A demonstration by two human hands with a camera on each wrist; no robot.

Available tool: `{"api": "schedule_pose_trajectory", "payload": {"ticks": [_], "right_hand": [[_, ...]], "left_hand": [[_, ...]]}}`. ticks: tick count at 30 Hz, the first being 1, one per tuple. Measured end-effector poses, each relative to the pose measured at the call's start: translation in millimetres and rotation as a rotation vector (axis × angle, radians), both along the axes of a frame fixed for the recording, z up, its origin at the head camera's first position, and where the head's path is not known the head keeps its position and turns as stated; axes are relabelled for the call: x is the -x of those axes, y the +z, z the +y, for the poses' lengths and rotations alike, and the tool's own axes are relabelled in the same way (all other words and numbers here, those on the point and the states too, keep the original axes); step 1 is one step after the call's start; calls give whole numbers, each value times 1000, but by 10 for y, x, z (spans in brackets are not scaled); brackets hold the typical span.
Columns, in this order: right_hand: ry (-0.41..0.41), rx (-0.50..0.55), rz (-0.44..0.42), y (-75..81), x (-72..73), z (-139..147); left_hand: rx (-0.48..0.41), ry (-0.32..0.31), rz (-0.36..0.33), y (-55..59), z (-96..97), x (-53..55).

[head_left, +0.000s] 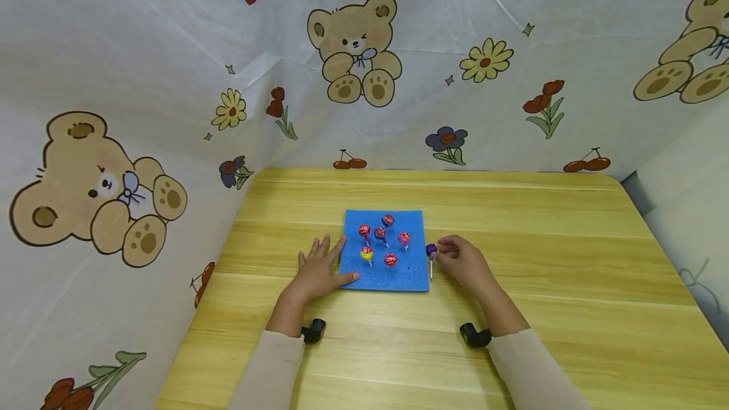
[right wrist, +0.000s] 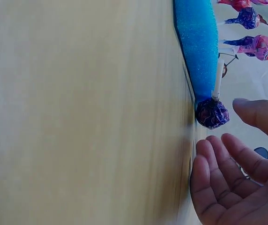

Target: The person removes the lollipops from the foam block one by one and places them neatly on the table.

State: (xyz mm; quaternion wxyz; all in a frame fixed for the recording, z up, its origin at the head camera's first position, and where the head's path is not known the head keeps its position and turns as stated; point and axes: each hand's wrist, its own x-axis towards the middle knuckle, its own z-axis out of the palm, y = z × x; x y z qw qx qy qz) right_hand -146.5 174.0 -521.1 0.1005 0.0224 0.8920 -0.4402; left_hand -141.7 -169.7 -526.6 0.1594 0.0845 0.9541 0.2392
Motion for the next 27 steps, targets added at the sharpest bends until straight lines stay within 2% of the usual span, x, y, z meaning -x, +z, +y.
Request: {"api": "schedule_pose_trajectory", "payload": {"ticks": [15, 27], "right_hand": [[-66, 128, 140, 6, -58, 46], [-45, 190, 193, 78, -80, 36]], "left_hand": [[-7, 10, -13, 2, 3, -4], [-6, 7, -24, 1, 5, 4]]}}
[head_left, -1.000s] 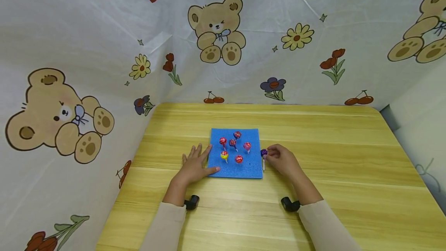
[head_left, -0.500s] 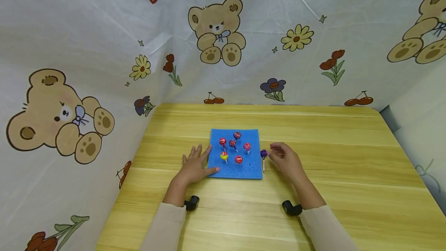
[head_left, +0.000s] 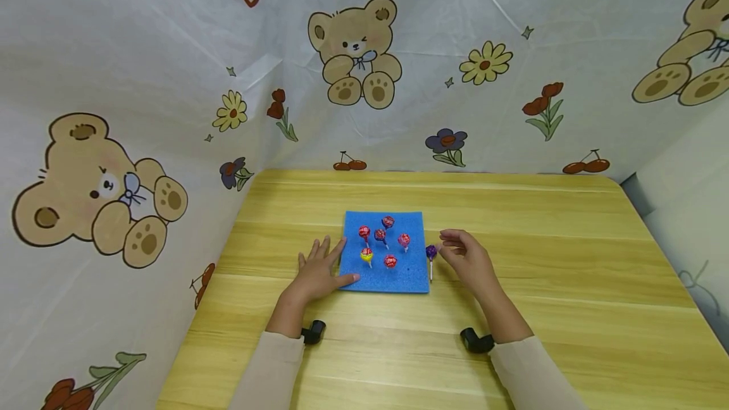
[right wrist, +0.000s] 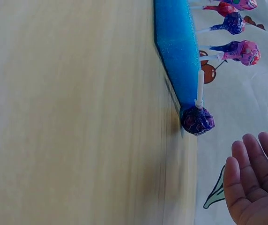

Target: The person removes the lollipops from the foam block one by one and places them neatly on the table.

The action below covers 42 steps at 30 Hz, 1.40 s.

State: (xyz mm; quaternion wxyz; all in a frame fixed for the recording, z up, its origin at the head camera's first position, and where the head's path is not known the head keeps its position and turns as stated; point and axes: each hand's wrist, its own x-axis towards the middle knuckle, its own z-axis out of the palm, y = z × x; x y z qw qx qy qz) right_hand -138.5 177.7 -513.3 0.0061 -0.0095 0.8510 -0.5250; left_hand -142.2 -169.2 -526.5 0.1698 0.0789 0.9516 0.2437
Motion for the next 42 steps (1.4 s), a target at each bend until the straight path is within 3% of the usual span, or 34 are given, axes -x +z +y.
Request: {"api": "schedule_pose_trajectory", "payload": {"ticks": [16, 42], "right_hand": [[35, 19, 25, 16, 21, -137], [71, -39, -27, 34, 62, -363]], "left_hand": [[-9, -1, 24, 3, 2, -16], [-9, 0, 15, 7, 2, -22]]}}
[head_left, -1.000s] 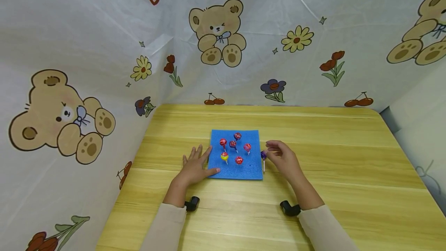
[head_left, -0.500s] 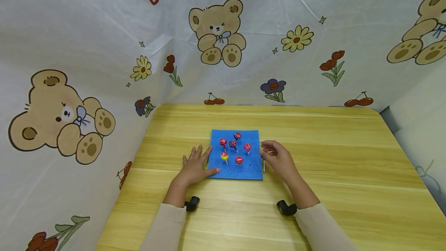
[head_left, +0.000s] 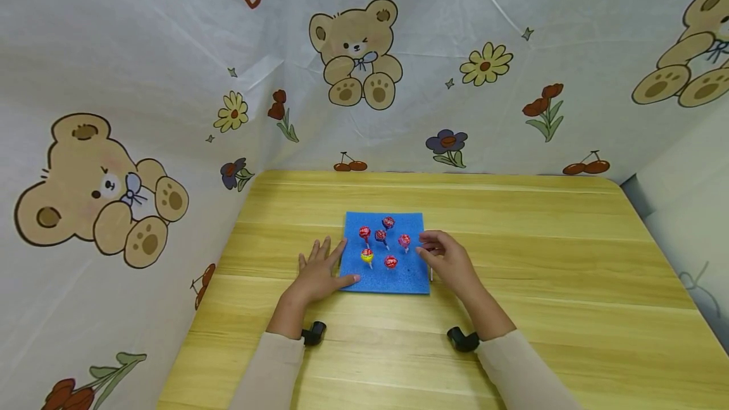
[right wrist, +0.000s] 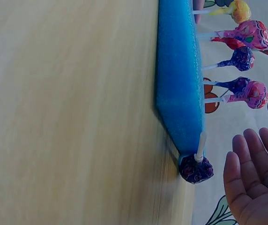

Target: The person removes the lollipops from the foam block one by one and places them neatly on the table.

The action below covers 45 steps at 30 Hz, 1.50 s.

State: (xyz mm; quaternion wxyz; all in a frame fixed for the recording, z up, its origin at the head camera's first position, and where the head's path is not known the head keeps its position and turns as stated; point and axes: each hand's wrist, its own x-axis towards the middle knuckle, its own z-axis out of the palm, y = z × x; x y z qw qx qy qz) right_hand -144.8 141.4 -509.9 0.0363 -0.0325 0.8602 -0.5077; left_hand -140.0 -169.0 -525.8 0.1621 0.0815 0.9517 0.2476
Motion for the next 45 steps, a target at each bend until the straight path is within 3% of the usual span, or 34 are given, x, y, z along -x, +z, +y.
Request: {"api": "schedule_pose_trajectory", "payload": {"ticks": [17, 45], "right_hand": [[29, -3, 32, -9, 28, -125], [18, -11, 2, -39, 81, -205]], "left_hand": [[5, 7, 9, -4, 1, -19], [2, 8, 4, 16, 25, -22]]}}
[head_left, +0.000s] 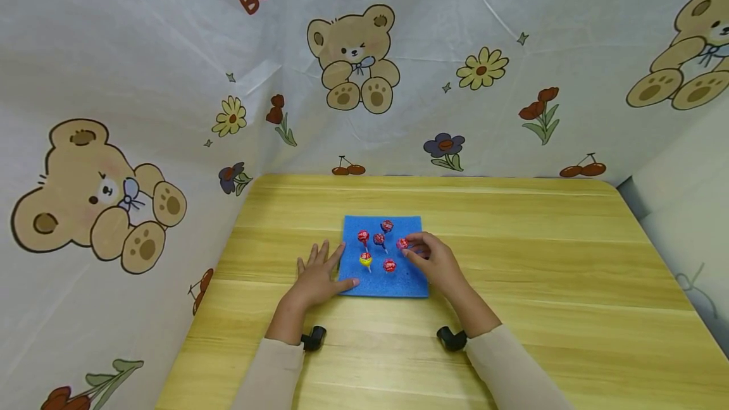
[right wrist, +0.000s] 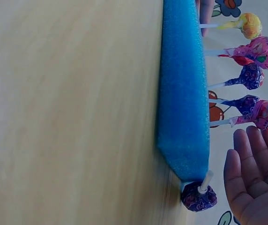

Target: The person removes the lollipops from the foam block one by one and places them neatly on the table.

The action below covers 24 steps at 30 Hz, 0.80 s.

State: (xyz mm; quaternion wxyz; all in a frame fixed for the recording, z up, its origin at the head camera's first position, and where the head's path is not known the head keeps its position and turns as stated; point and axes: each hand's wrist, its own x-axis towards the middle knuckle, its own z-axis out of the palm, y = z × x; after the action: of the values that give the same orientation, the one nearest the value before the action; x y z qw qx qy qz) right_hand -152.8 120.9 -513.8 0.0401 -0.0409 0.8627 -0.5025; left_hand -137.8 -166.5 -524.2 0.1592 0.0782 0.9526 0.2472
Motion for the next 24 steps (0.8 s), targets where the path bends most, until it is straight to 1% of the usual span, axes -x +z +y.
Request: {"api": "schedule_pose_trajectory", "payload": {"ticks": [18, 24], "right_hand": [[-4, 5, -25, 13, -4, 7], [-7, 4, -25, 23, -7, 14]], "left_hand": [[-1, 2, -15, 20, 5, -5], [14, -5, -2, 0, 7, 5]]}}
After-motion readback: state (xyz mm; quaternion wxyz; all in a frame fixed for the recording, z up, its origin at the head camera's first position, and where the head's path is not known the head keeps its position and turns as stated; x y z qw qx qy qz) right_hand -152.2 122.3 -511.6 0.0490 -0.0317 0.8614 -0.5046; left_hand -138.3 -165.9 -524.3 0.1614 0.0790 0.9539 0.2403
